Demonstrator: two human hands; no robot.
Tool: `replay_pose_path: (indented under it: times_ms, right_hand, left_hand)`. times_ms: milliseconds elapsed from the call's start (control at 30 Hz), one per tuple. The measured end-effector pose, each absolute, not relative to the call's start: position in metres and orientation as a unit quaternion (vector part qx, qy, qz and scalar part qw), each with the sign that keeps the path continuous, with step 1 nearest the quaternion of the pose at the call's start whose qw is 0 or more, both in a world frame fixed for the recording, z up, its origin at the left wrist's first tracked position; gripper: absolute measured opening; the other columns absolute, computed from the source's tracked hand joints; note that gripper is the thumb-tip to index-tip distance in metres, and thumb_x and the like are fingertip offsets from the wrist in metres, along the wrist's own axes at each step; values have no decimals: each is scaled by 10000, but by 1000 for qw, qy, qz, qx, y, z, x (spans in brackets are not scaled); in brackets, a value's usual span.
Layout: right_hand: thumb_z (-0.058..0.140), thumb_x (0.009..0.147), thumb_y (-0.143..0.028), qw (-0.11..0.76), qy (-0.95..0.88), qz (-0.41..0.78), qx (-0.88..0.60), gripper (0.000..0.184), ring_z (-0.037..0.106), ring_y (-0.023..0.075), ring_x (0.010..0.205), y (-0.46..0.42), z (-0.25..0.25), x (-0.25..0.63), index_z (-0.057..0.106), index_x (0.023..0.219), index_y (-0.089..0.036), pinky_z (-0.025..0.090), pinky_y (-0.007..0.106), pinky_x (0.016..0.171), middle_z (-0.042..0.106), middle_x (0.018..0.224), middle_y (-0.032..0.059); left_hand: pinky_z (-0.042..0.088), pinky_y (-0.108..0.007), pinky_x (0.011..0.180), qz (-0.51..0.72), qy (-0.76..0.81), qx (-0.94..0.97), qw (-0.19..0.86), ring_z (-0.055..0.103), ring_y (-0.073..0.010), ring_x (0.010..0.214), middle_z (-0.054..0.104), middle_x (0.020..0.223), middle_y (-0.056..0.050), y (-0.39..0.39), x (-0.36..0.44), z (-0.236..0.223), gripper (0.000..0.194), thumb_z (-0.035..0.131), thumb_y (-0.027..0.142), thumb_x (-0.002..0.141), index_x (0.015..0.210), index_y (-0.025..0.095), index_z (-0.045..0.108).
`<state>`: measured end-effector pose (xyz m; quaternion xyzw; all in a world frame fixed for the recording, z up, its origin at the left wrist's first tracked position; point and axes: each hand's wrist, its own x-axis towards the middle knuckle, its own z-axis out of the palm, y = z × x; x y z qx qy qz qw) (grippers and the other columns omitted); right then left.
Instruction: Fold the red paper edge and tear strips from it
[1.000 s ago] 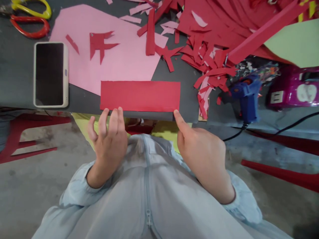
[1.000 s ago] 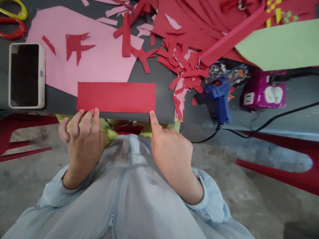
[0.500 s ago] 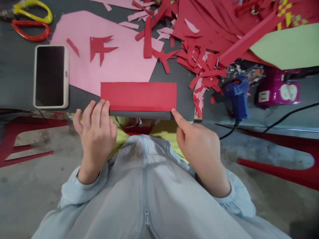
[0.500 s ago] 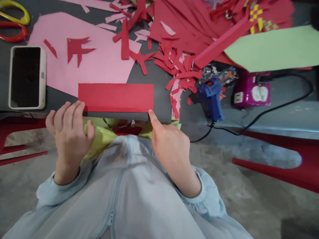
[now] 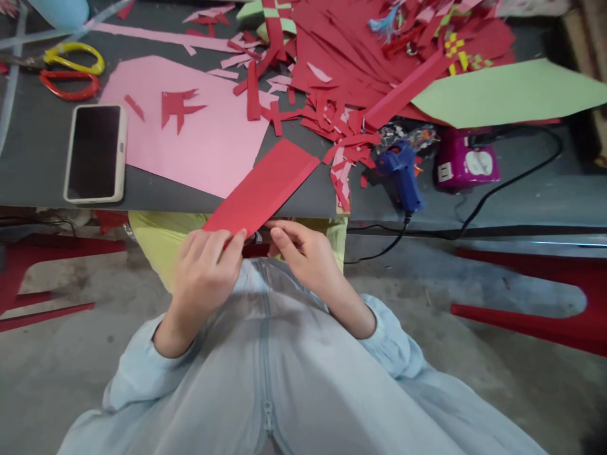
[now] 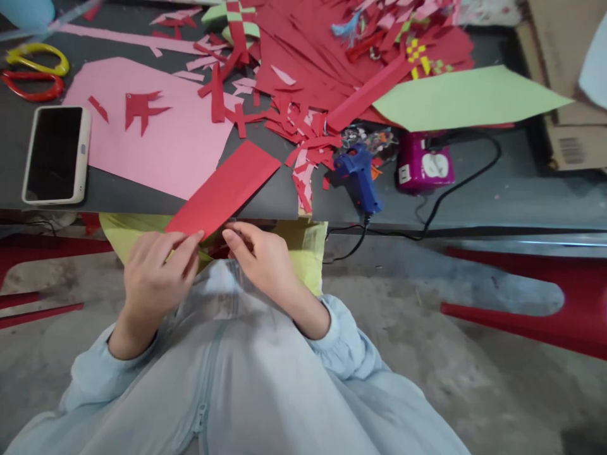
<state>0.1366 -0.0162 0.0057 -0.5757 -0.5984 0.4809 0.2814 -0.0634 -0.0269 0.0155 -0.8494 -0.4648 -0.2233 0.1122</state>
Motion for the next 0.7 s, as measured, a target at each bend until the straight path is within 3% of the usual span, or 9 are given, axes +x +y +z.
replay_pose_path:
  times_ms: [133,267,333,400,467,567,700]
  right_hand:
    - [535,925,-598,391,-535,501,-556,395,538,124,589,-15,-1,143,573,796,-227,403,259,572,580,647,-30]
    - [544,911,-492,425,-560,452,-549,288,498,133,653,-15,4,162,567,811,-223,394,272,616,557,700,-23]
    - [512,918,-444,391,-613,420,-543,262,479,138,652,-16,14,176,536,777,-224,369,279,616,528,679,-24]
    - [500,912,-380,321,-679,371,-547,252,413,127,595,-17,28,191,469,711,-231,316,284,598,457,625,-42]
    - [470,914,-323,240,-736,352,-526,225,421,126,588,-18,42,204,482,712,-223,312,286,605,497,644,-28]
    - [454,916,-285,150,-777,319,-521,194,522,156,652,-17,58,215,600,823,-198,347,292,639,634,749,28]
    - [446,934,-261,73,-804,309,-503,274,658,215,846,-9,63,219,697,1011,-182,414,308,732,756,985,93]
  left_hand:
    - [468,-343,716,-249,-400,-874,119,573,-166,677,674,783,-24,-45,-33,20,162,604,133,890,986,185,724]
    - [497,-380,851,-281,-336,-896,75,621,-196,796,697,839,-43,-54,-13,23,192,620,320,923,1013,174,707]
    - [494,-398,882,-301,-339,-890,48,635,-222,882,706,919,-68,-54,-11,28,306,603,431,931,1086,181,688]
    - [488,-395,913,-333,-380,-862,40,636,-236,977,698,1030,-88,-51,-15,34,339,632,395,915,1188,197,657]
    - [468,-420,992,-371,-459,-806,45,618,-254,1089,674,1150,-110,-45,-22,41,406,655,363,900,1275,213,619]
    - [434,-486,1075,-393,-554,-734,13,576,-292,1211,649,1271,-124,-34,-34,46,570,700,446,851,1361,230,564]
    - [541,-416,959,-392,-574,-680,-234,681,-232,1000,731,1110,-76,-23,-40,42,485,719,459,809,1223,211,666]
